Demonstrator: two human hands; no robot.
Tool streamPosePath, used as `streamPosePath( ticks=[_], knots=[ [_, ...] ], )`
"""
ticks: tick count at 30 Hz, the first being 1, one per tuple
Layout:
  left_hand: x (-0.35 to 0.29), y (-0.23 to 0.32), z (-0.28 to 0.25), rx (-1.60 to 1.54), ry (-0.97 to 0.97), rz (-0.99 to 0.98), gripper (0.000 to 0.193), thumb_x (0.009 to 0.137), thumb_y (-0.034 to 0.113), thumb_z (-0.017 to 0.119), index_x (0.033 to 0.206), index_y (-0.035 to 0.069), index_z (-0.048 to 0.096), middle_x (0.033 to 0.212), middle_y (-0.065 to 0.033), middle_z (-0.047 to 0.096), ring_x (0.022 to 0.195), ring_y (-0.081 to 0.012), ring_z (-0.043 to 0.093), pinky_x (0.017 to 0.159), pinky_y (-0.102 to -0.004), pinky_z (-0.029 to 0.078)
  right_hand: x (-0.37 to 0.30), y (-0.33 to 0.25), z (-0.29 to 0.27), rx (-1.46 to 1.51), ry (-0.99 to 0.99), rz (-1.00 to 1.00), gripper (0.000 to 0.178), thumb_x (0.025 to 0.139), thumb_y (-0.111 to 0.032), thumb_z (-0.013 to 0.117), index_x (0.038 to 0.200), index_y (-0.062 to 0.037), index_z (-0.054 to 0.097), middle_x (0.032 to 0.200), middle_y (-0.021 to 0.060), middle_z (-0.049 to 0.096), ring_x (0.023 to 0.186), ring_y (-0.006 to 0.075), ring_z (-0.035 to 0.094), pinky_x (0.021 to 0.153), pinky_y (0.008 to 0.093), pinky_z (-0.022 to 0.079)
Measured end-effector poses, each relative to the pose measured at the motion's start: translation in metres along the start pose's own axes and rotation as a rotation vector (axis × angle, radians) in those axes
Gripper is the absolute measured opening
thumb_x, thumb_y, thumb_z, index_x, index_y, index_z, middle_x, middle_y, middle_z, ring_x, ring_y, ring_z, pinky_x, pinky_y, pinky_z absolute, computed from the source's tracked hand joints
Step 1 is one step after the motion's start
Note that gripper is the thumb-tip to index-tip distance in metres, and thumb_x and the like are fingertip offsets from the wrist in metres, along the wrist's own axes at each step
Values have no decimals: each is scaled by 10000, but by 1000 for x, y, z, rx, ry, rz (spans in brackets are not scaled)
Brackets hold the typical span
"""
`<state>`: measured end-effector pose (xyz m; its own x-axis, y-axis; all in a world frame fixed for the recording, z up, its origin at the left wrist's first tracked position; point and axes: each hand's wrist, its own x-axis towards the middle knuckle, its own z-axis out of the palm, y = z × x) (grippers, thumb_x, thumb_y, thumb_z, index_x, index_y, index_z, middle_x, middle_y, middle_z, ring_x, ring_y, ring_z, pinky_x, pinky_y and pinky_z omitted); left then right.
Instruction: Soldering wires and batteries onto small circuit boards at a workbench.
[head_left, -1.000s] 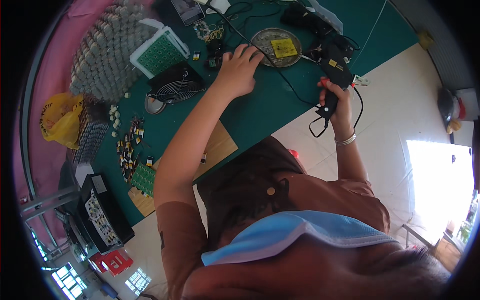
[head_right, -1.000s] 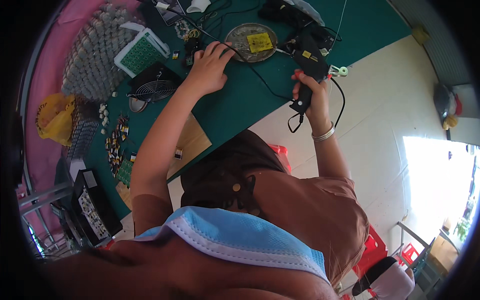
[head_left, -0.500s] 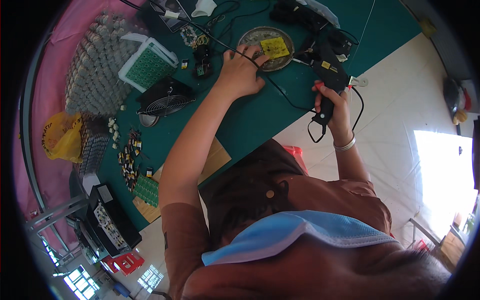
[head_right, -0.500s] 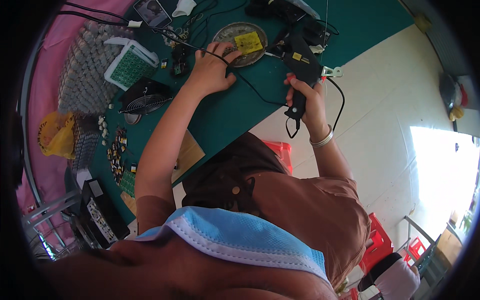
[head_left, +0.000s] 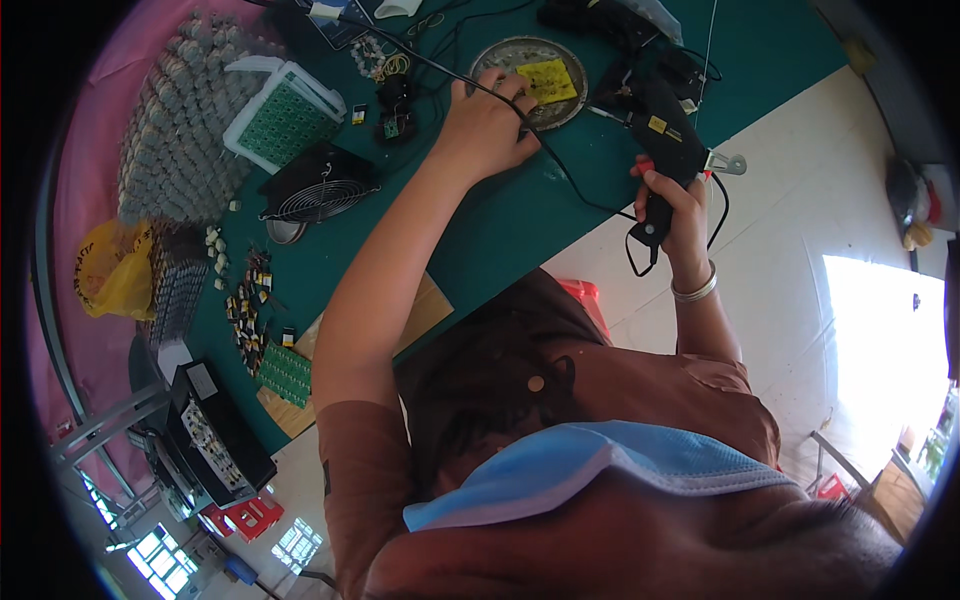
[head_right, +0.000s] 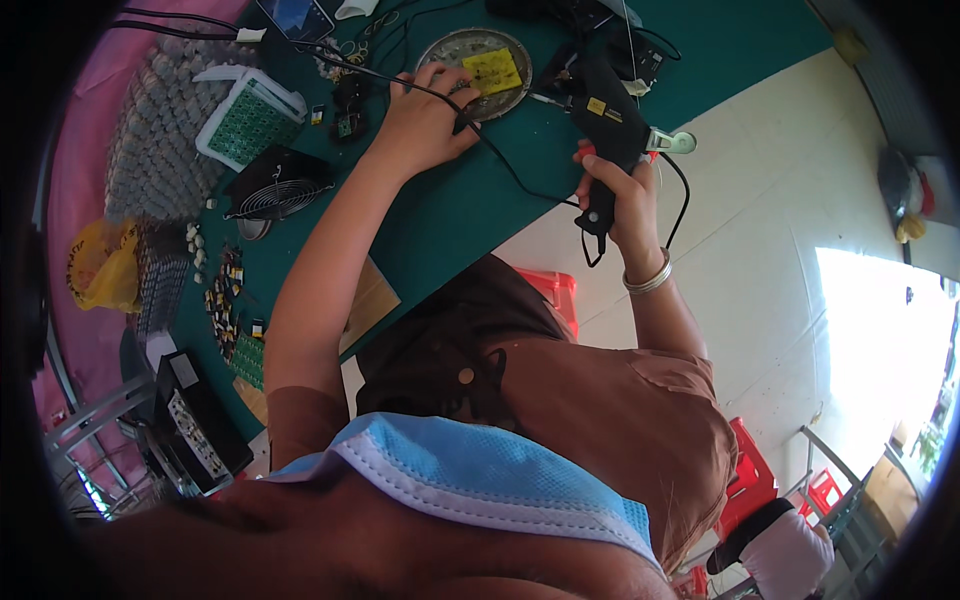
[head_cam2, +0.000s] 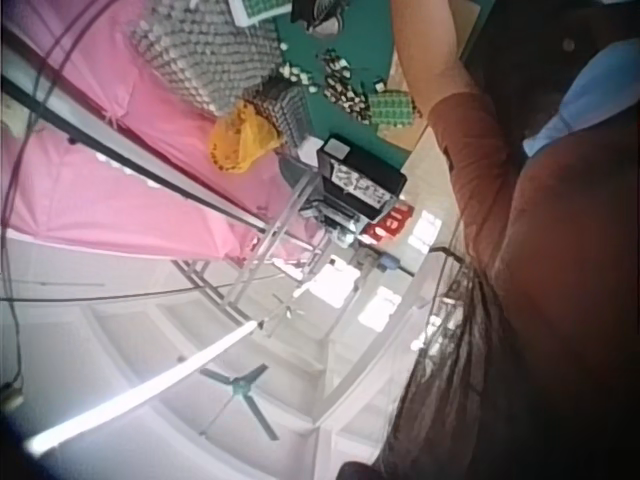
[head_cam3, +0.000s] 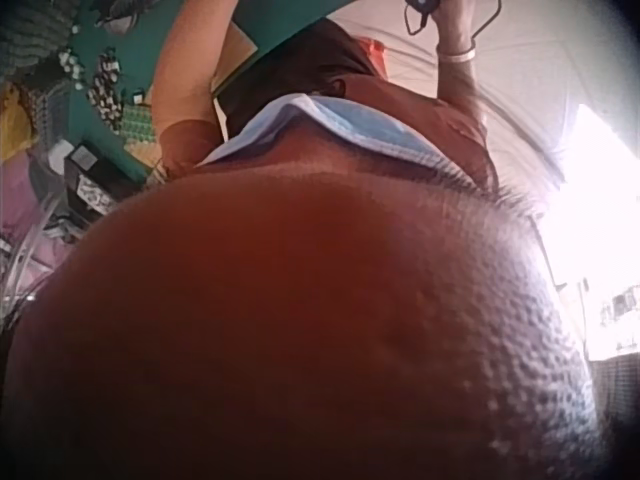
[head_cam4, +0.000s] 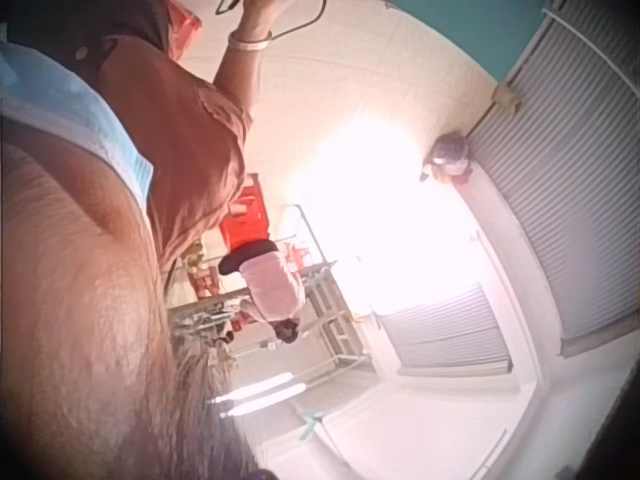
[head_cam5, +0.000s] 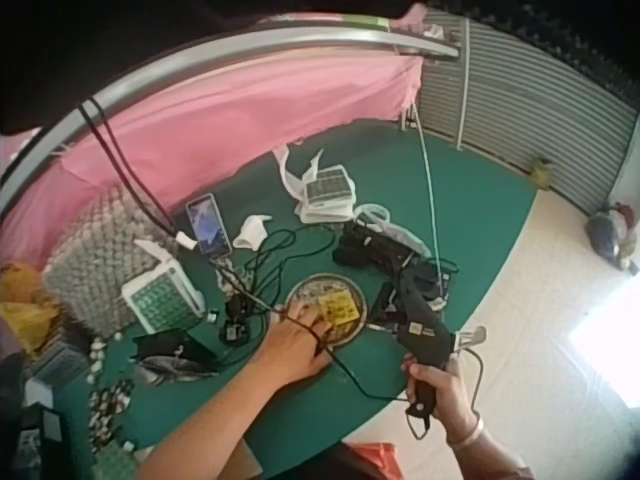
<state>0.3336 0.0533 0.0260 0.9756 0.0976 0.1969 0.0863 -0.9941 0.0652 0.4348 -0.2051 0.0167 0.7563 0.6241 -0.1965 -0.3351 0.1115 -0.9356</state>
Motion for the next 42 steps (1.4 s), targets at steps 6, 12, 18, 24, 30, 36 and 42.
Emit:
streamPosePath(
  ticks=[6,12,18,24,30,36,42],
  knots=[
    [-1,1,2,-5,8,4,449,752,315,700,1152,115,661,1328,-31,497,1299,-251,392,1021,-596,303,-6,-2,-1,-128,31,-71,286,835,-69,610,1080,78,600,854,129,649,531,140,558,485,257,446],
    [0,-1,2,-19,4,-7,461,748,315,696,1158,108,655,1328,-23,489,1298,-255,389,1022,-584,299,-3,1,4,-232,-32,-90,289,832,-71,627,1083,70,602,855,116,650,549,133,562,501,255,456],
    [-1,-2,3,-22,39,14,466,750,316,694,1160,97,652,1303,-25,499,1291,-258,394,1007,-547,311,11,-14,20,-202,-53,-97,287,844,-123,630,1064,60,618,781,90,637,543,131,554,499,251,447],
    [1,2,-2,-61,-27,0,436,762,304,688,1139,87,665,1296,-41,513,1289,-262,400,989,-530,313,30,-12,21,-132,-74,42,220,830,-120,663,974,45,636,636,78,612,493,145,567,476,254,440],
    [-1,1,-1,-48,3,-2,432,770,303,683,1133,69,666,1298,-46,524,1310,-258,388,1043,-531,279,22,-20,23,-293,-48,17,240,832,-121,663,992,56,638,666,89,627,496,141,567,480,250,444],
    [-1,1,-2,-17,-53,-36,441,781,318,677,1149,76,660,1337,-31,513,1340,-252,363,1097,-516,229,17,-24,30,-272,0,-36,229,825,-123,668,975,49,647,637,74,616,499,137,570,484,257,449],
    [-3,0,6,-80,10,-54,464,791,314,671,1206,113,633,1380,-53,477,1350,-259,353,1087,-502,238,3,-32,24,-135,-10,-56,295,846,-133,616,1053,77,623,774,124,647,496,142,541,472,251,434]
  ],
)
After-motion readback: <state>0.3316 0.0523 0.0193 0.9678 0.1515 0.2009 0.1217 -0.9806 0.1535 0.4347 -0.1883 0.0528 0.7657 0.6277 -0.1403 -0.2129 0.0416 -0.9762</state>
